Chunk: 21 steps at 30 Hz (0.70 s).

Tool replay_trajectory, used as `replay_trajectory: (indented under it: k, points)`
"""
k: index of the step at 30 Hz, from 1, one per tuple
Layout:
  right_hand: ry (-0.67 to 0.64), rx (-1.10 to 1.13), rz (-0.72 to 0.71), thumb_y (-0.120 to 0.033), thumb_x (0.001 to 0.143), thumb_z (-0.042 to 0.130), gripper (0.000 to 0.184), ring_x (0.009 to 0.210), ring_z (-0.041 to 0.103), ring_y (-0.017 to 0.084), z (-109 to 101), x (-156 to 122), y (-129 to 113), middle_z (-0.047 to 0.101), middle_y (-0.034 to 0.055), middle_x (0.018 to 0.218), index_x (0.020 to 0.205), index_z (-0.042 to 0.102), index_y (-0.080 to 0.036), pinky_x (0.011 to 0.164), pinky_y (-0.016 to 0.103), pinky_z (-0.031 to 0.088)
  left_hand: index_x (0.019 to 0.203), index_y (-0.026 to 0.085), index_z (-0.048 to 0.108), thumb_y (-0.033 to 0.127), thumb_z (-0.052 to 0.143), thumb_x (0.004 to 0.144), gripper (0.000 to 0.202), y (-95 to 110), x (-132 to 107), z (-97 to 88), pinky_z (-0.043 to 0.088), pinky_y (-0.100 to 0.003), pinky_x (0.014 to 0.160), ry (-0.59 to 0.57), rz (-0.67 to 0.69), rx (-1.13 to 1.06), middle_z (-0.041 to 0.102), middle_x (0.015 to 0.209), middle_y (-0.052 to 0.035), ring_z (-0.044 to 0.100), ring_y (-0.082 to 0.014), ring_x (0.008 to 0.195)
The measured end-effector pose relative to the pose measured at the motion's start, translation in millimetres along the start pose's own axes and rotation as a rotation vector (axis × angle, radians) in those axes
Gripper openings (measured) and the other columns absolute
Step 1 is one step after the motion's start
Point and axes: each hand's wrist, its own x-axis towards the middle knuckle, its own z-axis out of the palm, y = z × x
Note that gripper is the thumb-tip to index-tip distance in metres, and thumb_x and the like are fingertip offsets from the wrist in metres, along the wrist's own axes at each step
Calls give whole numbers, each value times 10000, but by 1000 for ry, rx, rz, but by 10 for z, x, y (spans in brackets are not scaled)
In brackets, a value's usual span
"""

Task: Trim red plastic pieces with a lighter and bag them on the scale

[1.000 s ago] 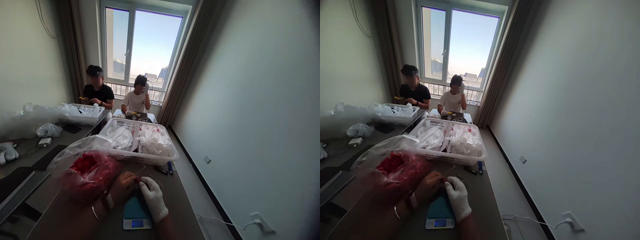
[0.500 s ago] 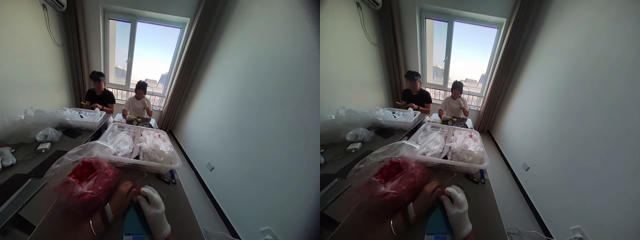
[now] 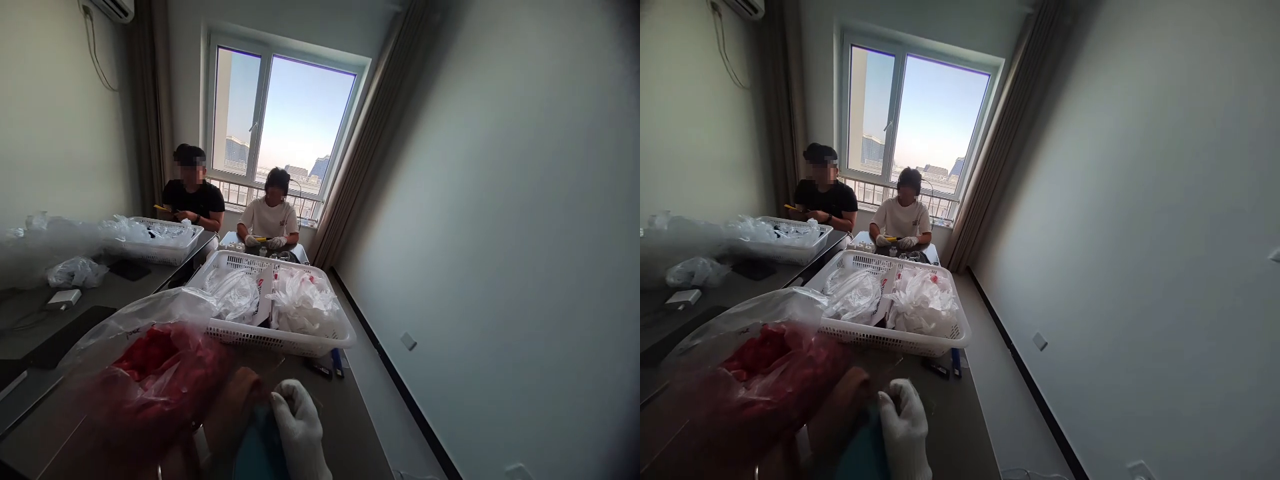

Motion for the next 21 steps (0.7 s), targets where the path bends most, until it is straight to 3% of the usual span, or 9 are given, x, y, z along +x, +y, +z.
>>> replay_trajectory:
  k: [3, 7, 12, 17, 21]
  points:
    - [-47, -37, -248, -177, 872, 524, 159, 827, 595, 174, -15, 34, -34, 638, 45, 913, 942, 659, -223, 764, 267, 481, 796, 196, 557, 342, 329, 994, 335, -33, -12, -22, 476, -329, 700, -63, 80, 24, 578, 813, -55, 541, -198, 748]
    - [-68, -166, -448, -111, 857, 531, 190, 789, 606, 175, 19, 72, -45, 658, 37, 843, 861, 673, -238, 749, 289, 479, 840, 200, 526, 380, 297, 995, 330, -95, -52, -18, 462, -324, 708, -124, 118, 5, 550, 844, -53, 514, -199, 772]
    - [-18, -190, -490, -97, 812, 569, 146, 716, 595, 165, 72, 56, 21, 644, 22, 771, 787, 628, -229, 696, 289, 483, 807, 199, 478, 479, 248, 993, 407, -80, -79, 11, 420, -310, 669, -78, 7, -95, 519, 808, -43, 488, -188, 740]
    - [-121, -311, -575, -80, 796, 592, 153, 721, 600, 160, 77, 54, 0, 644, -4, 736, 758, 596, -228, 872, 353, 471, 786, 204, 472, 484, 188, 1005, 456, -76, -115, -1, 407, -304, 660, -127, -50, -143, 514, 791, -32, 482, -178, 723]
    - [-126, -457, -647, -97, 795, 610, 150, 670, 584, 148, 51, 106, -76, 640, -26, 695, 749, 603, -239, 906, 371, 444, 798, 213, 458, 421, 203, 1015, 394, -105, -130, -16, 409, -302, 653, -116, -50, -120, 503, 794, -21, 474, -173, 713]
